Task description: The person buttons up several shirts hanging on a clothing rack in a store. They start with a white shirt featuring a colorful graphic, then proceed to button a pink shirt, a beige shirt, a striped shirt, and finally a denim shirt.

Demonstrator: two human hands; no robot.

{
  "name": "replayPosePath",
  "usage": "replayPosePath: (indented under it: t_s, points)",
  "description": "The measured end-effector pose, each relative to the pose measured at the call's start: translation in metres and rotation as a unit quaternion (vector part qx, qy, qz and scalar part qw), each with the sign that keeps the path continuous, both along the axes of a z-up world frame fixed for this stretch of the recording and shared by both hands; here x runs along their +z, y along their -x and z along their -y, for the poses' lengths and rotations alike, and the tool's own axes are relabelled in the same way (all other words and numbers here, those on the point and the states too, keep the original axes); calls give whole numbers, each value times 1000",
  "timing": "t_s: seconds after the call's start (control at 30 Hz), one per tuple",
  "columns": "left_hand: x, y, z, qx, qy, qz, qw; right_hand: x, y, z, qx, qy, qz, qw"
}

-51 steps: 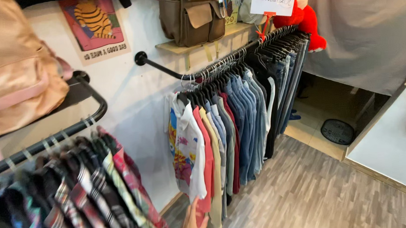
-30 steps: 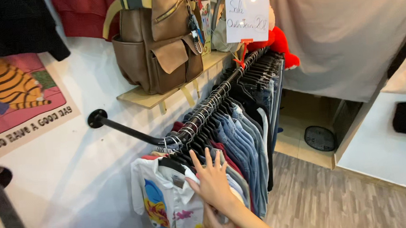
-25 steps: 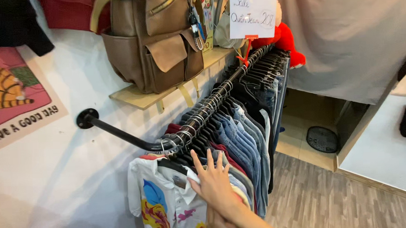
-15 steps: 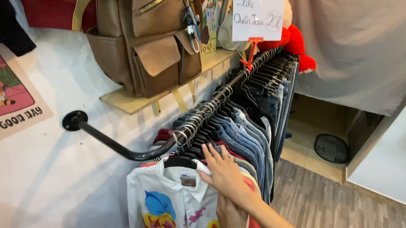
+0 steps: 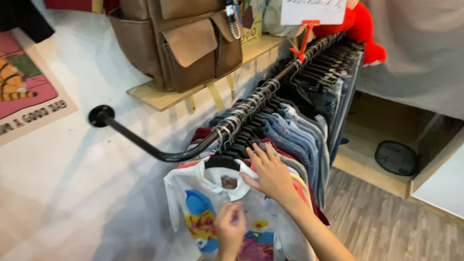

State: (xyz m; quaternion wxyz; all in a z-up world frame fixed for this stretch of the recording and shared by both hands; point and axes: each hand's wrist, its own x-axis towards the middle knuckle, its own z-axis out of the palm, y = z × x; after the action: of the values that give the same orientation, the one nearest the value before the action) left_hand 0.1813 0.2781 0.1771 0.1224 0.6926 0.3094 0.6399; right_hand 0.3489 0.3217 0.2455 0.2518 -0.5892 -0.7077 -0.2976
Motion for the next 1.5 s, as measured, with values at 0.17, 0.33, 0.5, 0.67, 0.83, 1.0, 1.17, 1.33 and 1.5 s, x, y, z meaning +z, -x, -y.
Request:
replayPosePath:
  t_s: [0.17, 0.33, 0.5, 0.67, 0.83, 1.0, 1.17, 1.33, 1.5]
  points:
    - [-47, 53, -31, 119, 155, 25, 980, 3, 21, 17, -8, 35, -20, 999]
    - [-53, 55, -46, 16, 271, 10, 962, -10, 34, 23, 21, 1, -41, 999]
    - [-67, 58, -68, 74, 204, -11, 976, -74, 49, 21, 177, -216, 96, 955]
    - [-66, 69, -52, 29, 230, 1, 973, -126, 56, 34, 269, 6, -48, 962]
    - [-34, 68, -21, -60, 233, -2, 971, -121, 92, 46, 239, 143, -306, 910]
    - [-48, 78, -27, -96, 160, -32, 982, -143, 98, 34, 170, 36, -413, 894]
    - [-60, 72, -34, -41, 230, -8, 972, -152, 81, 25, 159, 59, -505, 846]
    - [-65, 54, -47, 12, 215, -10, 976, -141, 80, 23, 168, 126, -594, 777]
    - [-85, 47, -64, 34, 225, 3, 974, -134, 74, 15, 166, 175, -628, 740]
